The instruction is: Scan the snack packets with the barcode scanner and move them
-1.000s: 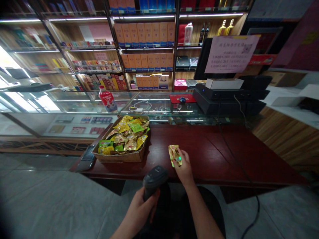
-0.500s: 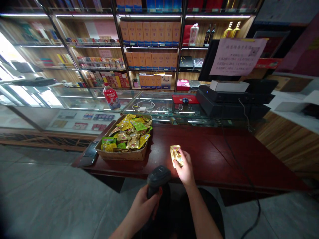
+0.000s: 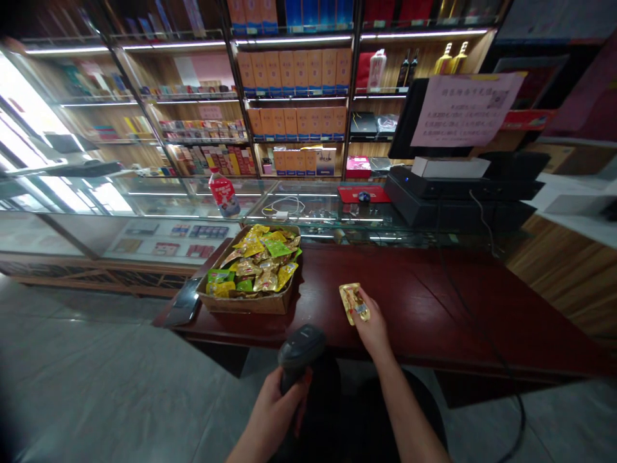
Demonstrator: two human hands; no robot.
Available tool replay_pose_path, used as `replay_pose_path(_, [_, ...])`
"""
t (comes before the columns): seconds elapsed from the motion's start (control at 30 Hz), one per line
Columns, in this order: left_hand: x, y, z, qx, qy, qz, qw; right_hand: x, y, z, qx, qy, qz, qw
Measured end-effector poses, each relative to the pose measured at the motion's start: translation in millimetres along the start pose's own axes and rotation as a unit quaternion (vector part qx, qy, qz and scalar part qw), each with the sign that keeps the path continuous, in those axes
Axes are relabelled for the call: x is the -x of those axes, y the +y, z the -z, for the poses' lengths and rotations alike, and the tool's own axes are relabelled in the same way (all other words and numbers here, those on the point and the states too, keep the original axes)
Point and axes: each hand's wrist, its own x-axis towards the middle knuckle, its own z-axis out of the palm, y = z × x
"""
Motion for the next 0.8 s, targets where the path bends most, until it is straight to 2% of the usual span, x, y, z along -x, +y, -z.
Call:
replay_pose_path(0.1, [4.3, -7.5, 11.8, 0.023, 0.016, -0.002, 1.000, -13.7, -33.7, -13.7, -0.050, -0.008, 0.010, 0.999])
replay_pose_path(0.23, [9.5, -12.0, 23.6, 0.036, 0.037, 0.002, 0.999, -38.8, -115.8, -62.1, -0.072, -0.049, 0.141, 0.986])
replay_pose_path(0.37, [17.9, -13.6, 33.8, 0.043, 0.050, 0.001, 0.998, -60.1, -185.3, -126.7, -0.042, -0.137, 0.272, 0.951])
replay_pose_path(0.5, [25.4, -18.1, 44.3, 0.049, 0.071, -0.007, 0.996, -63.2, -215.7, -188.5, 0.026, -0.267, 0.355, 0.896])
replay_pose_path(0.6, [27.1, -20.8, 51.8, 0.066, 0.089, -0.015, 0.994, -54.7, -223.5, -221.4, 0.130, -0.307, 0.372, 0.866])
replay_pose_path(0.7, [25.9, -21.7, 60.7, 0.069, 0.081, -0.013, 0.994, -42.2, -226.1, -224.9, 0.202, -0.267, 0.368, 0.867])
replay_pose_path(0.8, [24.4, -22.6, 70.1, 0.053, 0.067, -0.003, 0.996, -22.7, -216.6, -186.5, 0.176, -0.172, 0.342, 0.907])
